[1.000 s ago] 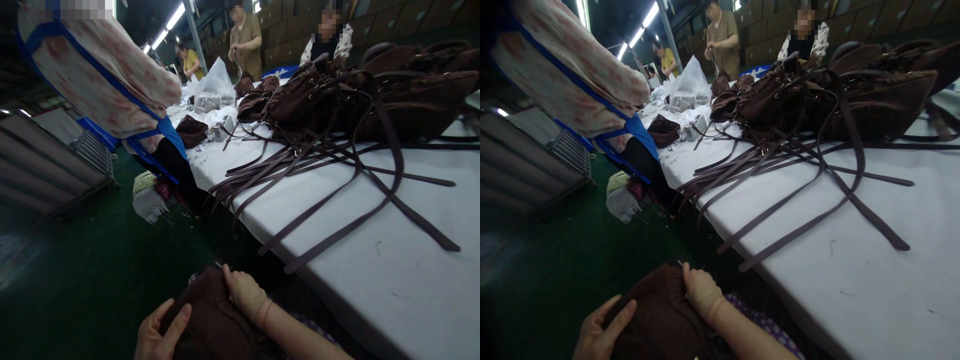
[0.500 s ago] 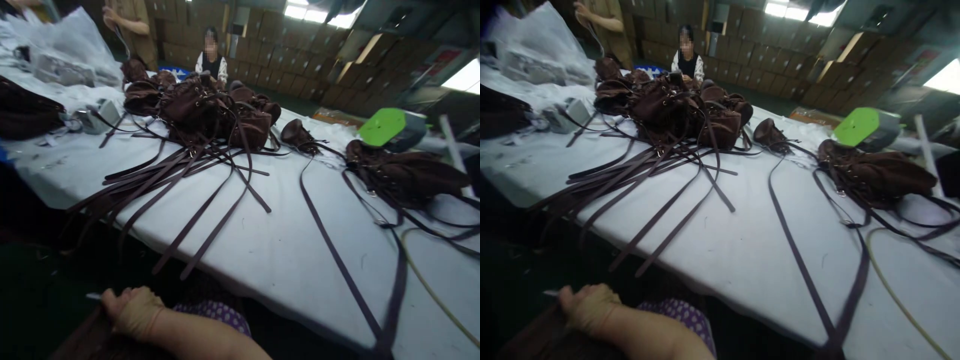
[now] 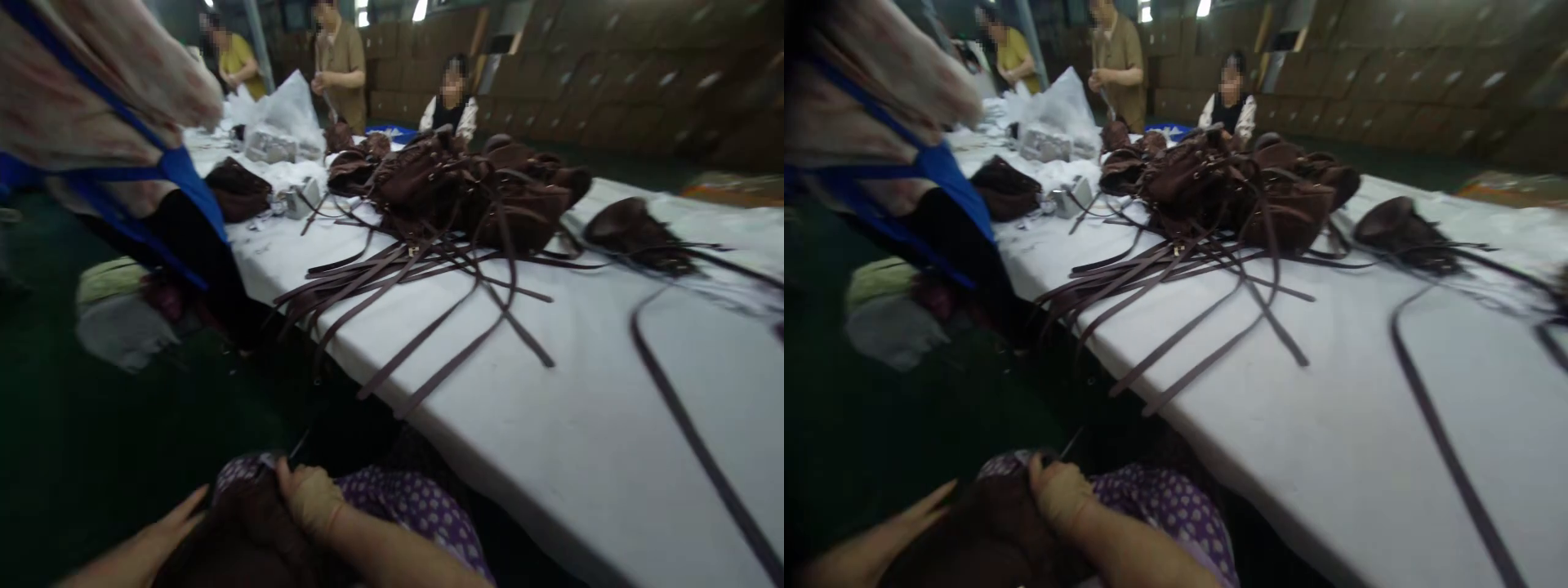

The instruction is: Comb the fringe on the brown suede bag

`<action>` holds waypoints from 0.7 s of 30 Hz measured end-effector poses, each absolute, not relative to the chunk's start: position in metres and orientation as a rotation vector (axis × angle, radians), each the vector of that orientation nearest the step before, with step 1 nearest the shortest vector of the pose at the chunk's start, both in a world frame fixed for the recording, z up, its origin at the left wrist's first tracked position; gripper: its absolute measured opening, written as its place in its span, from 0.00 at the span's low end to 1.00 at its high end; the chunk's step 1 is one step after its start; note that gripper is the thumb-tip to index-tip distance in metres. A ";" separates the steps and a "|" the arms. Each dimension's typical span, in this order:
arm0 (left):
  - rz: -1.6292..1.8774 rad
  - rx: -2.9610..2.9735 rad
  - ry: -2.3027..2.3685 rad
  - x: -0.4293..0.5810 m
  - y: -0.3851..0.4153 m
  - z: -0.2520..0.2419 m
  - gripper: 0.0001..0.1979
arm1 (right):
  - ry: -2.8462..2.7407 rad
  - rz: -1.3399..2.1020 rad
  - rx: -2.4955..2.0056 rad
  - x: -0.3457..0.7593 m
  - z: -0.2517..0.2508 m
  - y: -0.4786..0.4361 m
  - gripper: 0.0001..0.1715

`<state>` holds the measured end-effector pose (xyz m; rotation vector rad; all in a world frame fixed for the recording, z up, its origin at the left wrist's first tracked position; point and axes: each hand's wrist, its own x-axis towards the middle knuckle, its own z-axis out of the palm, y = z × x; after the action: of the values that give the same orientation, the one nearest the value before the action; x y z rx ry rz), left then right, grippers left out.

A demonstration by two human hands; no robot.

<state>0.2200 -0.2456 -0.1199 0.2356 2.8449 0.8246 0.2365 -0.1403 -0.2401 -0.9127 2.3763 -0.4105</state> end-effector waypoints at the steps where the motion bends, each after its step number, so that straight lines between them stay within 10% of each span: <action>1: 0.818 0.147 2.844 0.218 -0.264 -0.114 0.21 | 2.365 -0.401 -0.956 0.238 -0.241 -0.146 0.32; 21: 1.111 -0.309 2.683 0.219 -0.281 -0.214 0.15 | 2.357 -0.430 -0.715 0.167 -0.257 -0.136 0.30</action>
<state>0.2185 -0.2807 -0.2137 -0.3091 2.6829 1.1107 0.1673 -0.1356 -0.2574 -0.7149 2.3571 -0.4298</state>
